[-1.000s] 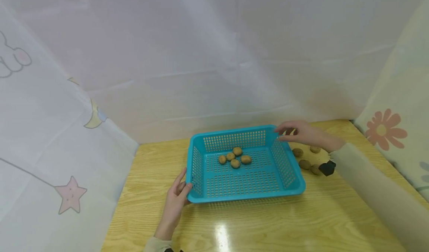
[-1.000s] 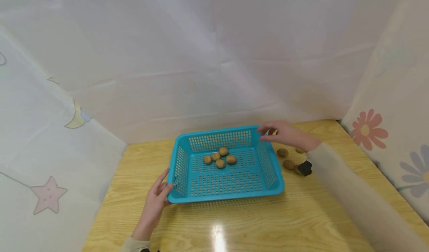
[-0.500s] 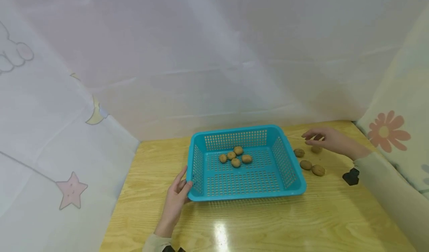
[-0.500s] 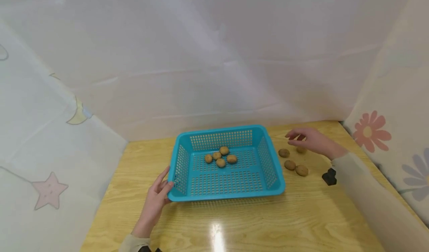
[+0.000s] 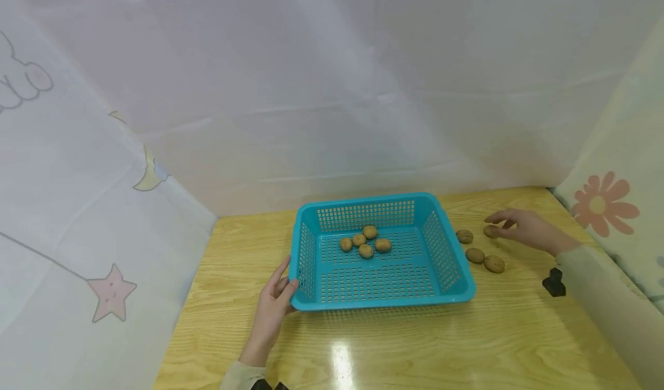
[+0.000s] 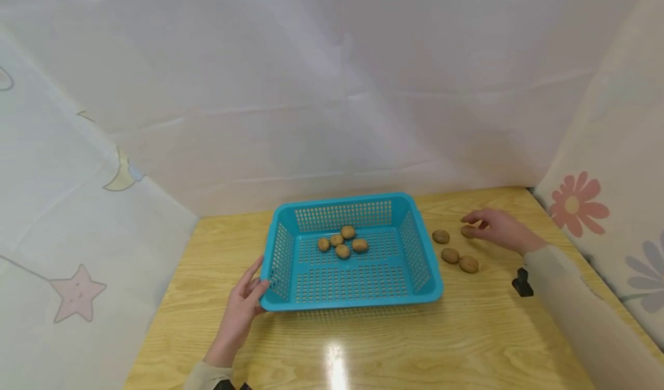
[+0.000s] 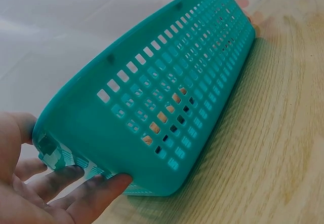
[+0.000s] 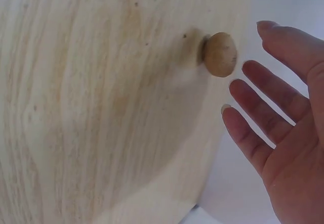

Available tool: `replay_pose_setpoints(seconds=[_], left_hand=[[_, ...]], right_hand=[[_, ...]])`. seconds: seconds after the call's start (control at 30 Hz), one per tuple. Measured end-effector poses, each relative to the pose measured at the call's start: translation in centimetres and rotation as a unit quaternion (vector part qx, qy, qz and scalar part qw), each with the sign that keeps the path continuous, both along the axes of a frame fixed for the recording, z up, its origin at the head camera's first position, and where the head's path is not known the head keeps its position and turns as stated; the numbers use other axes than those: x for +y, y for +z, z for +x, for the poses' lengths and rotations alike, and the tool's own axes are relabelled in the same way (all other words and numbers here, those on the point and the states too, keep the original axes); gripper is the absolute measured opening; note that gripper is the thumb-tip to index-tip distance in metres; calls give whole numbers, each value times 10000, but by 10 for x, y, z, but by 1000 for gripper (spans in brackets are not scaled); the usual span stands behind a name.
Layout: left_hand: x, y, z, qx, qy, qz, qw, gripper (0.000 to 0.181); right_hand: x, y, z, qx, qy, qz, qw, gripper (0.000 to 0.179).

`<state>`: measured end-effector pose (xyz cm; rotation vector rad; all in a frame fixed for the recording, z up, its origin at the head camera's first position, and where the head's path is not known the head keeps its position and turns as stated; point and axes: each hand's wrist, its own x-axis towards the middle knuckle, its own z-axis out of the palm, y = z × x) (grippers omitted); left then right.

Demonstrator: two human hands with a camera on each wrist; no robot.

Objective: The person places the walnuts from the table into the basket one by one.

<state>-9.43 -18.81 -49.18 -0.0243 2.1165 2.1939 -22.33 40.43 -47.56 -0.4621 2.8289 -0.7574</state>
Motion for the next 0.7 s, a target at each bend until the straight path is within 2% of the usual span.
replay_pose_setpoints(seconds=[0.4, 0.7], left_hand=[[1, 0, 0, -13, 17, -17, 10000, 65], [1, 3, 0, -2, -36, -15, 10000, 65]], right_hand=[[7, -24, -8, -310, -125, 0, 9994, 45], [4, -27, -8, -186, -29, -48, 9998, 42]])
